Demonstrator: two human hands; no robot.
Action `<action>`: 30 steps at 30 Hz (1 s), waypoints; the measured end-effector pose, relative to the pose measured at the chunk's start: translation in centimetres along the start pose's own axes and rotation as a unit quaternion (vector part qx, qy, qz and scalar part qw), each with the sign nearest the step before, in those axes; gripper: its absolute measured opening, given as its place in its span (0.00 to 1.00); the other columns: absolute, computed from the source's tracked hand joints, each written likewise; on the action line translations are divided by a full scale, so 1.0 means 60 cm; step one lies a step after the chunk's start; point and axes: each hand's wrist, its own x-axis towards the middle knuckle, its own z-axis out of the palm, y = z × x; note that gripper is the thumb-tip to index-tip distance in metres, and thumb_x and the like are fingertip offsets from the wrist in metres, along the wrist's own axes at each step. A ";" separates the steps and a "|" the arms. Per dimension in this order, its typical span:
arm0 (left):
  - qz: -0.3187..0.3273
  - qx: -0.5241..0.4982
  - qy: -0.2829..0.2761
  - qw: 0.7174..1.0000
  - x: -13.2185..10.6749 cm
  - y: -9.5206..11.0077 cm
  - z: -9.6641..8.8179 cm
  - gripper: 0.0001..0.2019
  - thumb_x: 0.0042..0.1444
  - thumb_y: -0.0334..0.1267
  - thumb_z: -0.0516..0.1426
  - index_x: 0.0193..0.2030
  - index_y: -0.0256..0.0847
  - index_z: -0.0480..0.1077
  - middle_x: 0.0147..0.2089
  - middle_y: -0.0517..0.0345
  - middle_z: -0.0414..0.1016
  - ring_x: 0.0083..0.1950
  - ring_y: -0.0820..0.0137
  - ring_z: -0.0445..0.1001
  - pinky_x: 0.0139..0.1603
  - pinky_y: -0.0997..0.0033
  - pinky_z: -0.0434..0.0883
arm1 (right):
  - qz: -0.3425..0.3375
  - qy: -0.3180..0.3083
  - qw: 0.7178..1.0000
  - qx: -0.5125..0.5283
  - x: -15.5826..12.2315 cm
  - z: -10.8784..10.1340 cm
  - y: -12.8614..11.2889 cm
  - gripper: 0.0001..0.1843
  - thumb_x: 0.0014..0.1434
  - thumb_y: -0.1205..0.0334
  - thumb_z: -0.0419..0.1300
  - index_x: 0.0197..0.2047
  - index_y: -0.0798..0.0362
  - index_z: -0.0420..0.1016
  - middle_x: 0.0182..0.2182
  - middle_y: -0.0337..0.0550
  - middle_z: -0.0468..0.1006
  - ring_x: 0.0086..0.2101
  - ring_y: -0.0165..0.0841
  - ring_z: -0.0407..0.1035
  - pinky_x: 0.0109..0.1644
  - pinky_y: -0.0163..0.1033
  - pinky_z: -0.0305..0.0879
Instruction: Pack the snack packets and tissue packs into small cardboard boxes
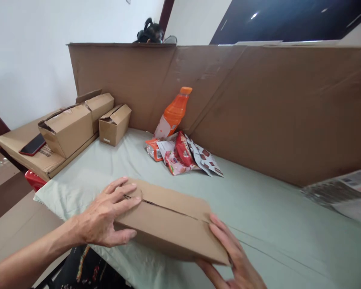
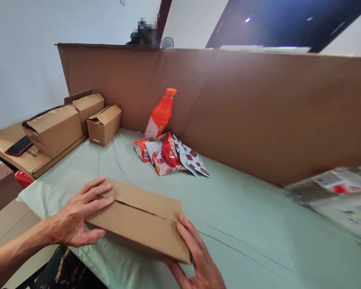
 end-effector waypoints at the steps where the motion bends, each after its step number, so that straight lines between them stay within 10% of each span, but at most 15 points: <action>1: -0.005 0.024 0.021 0.999 -0.010 0.000 -0.004 0.33 0.56 0.41 0.62 0.69 0.40 0.64 0.70 0.39 0.68 0.75 0.47 0.58 0.71 0.39 0.64 | -0.005 -0.007 1.000 0.006 0.027 0.011 0.011 0.38 0.68 0.60 0.59 0.77 0.45 0.50 0.70 0.53 0.63 0.65 0.45 0.66 0.62 0.50 0.73; 10: -0.111 0.295 0.193 0.929 -0.086 -0.059 -0.031 0.30 0.63 0.42 0.59 0.71 0.42 0.61 0.66 0.39 0.72 0.68 0.48 0.69 0.73 0.39 0.53 | 0.062 -0.196 0.964 0.171 0.331 0.256 -0.005 0.33 0.70 0.54 0.50 0.74 0.56 0.53 0.70 0.59 0.64 0.67 0.41 0.62 0.68 0.51 0.62; 15: -0.204 0.362 0.252 0.874 -0.055 -0.133 -0.038 0.23 0.66 0.43 0.57 0.66 0.40 0.67 0.65 0.37 0.73 0.66 0.46 0.71 0.72 0.36 0.54 | 0.078 -0.205 0.966 0.134 0.353 0.375 -0.091 0.34 0.68 0.58 0.51 0.72 0.64 0.55 0.67 0.67 0.67 0.66 0.51 0.61 0.68 0.59 0.57; 24: -0.251 0.319 0.239 0.882 0.006 -0.237 -0.057 0.23 0.66 0.47 0.55 0.64 0.39 0.68 0.68 0.38 0.70 0.70 0.47 0.67 0.75 0.36 0.47 | 0.046 -0.250 0.964 0.082 0.301 0.366 -0.107 0.26 0.67 0.59 0.55 0.66 0.56 0.69 0.69 0.57 0.65 0.69 0.48 0.56 0.71 0.56 0.52; 30: -0.240 0.336 0.241 0.878 0.010 -0.218 -0.067 0.28 0.66 0.44 0.56 0.71 0.43 0.60 0.74 0.36 0.60 0.75 0.40 0.58 0.72 0.27 0.48 | 0.003 -0.239 0.969 0.052 0.296 0.351 -0.131 0.24 0.69 0.58 0.56 0.66 0.55 0.69 0.69 0.57 0.65 0.68 0.46 0.58 0.70 0.57 0.54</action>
